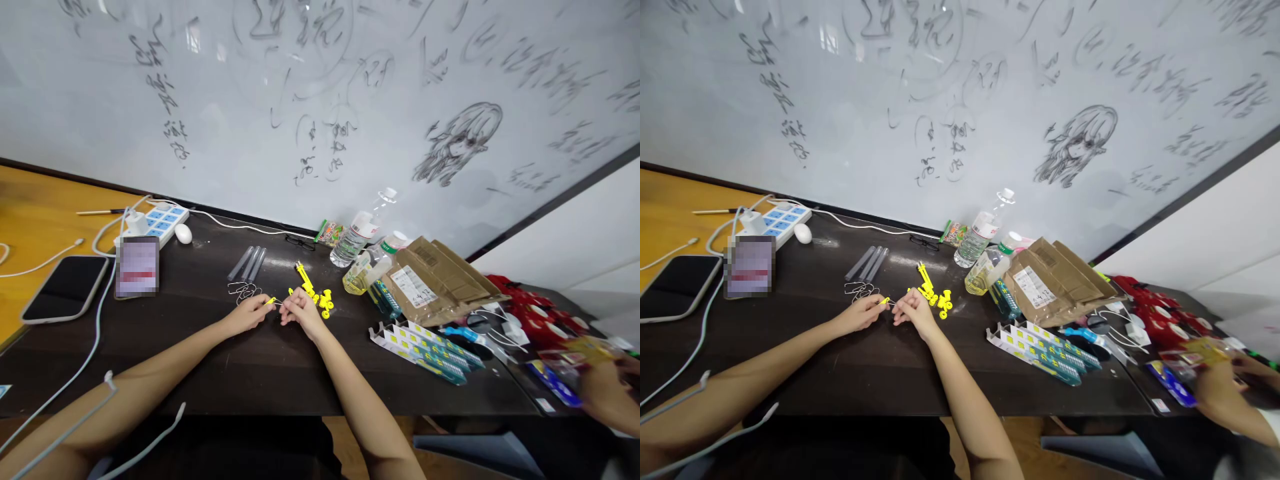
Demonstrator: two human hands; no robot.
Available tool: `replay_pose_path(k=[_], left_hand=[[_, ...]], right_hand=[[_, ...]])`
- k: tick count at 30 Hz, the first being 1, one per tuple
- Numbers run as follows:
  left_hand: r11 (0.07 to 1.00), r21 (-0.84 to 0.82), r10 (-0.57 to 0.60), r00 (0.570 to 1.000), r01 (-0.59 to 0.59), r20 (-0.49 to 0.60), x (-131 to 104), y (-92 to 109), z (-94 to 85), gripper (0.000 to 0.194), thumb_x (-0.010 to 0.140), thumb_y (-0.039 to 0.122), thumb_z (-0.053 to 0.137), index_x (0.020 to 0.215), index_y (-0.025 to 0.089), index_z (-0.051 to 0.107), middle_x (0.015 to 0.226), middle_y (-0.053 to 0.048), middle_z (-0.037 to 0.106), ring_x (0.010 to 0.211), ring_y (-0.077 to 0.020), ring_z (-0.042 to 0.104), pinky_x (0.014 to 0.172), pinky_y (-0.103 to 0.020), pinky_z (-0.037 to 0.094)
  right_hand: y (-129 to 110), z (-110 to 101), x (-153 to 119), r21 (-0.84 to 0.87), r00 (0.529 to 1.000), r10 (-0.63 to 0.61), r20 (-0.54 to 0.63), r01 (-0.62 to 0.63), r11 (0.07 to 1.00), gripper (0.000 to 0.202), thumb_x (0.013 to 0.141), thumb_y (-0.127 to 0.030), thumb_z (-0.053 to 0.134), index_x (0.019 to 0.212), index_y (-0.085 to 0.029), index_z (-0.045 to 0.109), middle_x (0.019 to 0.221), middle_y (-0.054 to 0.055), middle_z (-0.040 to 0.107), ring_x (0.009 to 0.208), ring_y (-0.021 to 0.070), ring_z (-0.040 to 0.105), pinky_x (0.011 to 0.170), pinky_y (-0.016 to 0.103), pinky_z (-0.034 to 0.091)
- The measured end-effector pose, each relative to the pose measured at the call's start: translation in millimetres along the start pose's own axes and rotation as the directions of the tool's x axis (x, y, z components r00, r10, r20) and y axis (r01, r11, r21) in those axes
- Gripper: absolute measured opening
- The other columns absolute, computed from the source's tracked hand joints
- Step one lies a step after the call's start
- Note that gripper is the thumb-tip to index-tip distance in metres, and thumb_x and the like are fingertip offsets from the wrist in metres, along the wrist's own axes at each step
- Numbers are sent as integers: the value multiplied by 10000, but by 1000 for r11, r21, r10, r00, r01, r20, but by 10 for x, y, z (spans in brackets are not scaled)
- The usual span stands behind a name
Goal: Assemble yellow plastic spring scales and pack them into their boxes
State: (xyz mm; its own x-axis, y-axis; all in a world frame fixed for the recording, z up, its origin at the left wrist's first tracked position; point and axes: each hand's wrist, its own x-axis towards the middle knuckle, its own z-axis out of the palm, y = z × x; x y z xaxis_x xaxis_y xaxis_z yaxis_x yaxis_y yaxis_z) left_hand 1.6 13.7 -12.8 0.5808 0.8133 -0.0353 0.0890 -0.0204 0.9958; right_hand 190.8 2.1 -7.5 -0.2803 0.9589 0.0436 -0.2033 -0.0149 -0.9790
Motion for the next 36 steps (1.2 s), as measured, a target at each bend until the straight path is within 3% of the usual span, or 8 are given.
replay_pose_path(k=[3, 7, 12, 15, 20, 26, 31, 36], left_hand=[[1000, 1, -2, 1000, 2, 16, 3, -5, 1, 346, 853, 517, 476, 827, 173, 470, 482, 105, 375, 306, -17, 294, 296, -116, 205], [999, -32, -24, 999, 25, 25, 0, 5, 1, 369, 855, 548, 445, 809, 182, 448, 453, 99, 410, 276, -39, 346, 275, -125, 248], [968, -235, -100, 994, 90, -32, 23, 21, -21, 408, 820, 582, 490, 904, 183, 458, 506, 45, 562, 399, -114, 574, 388, -187, 454], [943, -314, -136, 988, 109, -68, 46, 12, -57, 416, 808, 573, 521, 935, 180, 471, 548, 30, 596, 442, -123, 605, 433, -212, 494], [931, -342, -153, 987, 129, -44, 67, -10, -87, 421, 802, 566, 539, 940, 173, 485, 544, 22, 602, 430, -123, 601, 418, -209, 487], [950, -289, -133, 991, 121, -20, 79, -39, -86, 452, 803, 575, 531, 968, 154, 518, 491, 38, 562, 358, -103, 539, 350, -172, 416], [965, -200, -158, 984, 170, 78, 51, 15, -97, 486, 786, 604, 533, 951, 146, 532, 490, 35, 563, 350, -100, 530, 358, -174, 411], [956, -139, -218, 942, 259, 254, -11, 97, -139, 465, 806, 598, 514, 958, 159, 523, 540, 8, 615, 394, -119, 570, 392, -190, 431]], right_hand=[[22, 52, -10, 18, 1000, 4, 25, -4, 1000, 356, 740, -344, 712, 749, -210, 382, 723, -11, 684, 554, 101, 635, 508, 239, 573], [81, 82, 0, -38, 999, 21, 43, -19, 999, 331, 736, -347, 705, 857, -212, 428, 698, -26, 677, 499, 93, 614, 436, 201, 534], [113, 53, 7, -112, 995, 35, 95, -24, 993, 372, 734, -353, 691, 1017, -195, 508, 671, -35, 657, 466, 80, 585, 399, 170, 498], [112, 26, 6, -111, 996, 43, 76, -35, 993, 395, 732, -349, 684, 1067, -192, 546, 711, -17, 665, 512, 86, 604, 442, 184, 521], [108, -5, 10, -99, 997, 77, 15, -75, 992, 299, 723, -342, 684, 952, -180, 582, 746, 4, 676, 549, 98, 626, 480, 205, 534], [68, 34, -9, -93, 995, 95, 3, -94, 991, 258, 731, -342, 671, 832, -198, 483, 697, -10, 674, 537, 104, 632, 484, 210, 528], [65, 56, -15, -113, 996, 91, 4, -90, 990, 267, 750, -372, 648, 815, -209, 447, 689, -18, 658, 591, 116, 643, 531, 238, 544], [119, 27, 21, -231, 997, -52, -58, 37, 972, 255, 722, -400, 667, 750, -200, 512, 726, -10, 597, 625, 106, 578, 524, 219, 524]])
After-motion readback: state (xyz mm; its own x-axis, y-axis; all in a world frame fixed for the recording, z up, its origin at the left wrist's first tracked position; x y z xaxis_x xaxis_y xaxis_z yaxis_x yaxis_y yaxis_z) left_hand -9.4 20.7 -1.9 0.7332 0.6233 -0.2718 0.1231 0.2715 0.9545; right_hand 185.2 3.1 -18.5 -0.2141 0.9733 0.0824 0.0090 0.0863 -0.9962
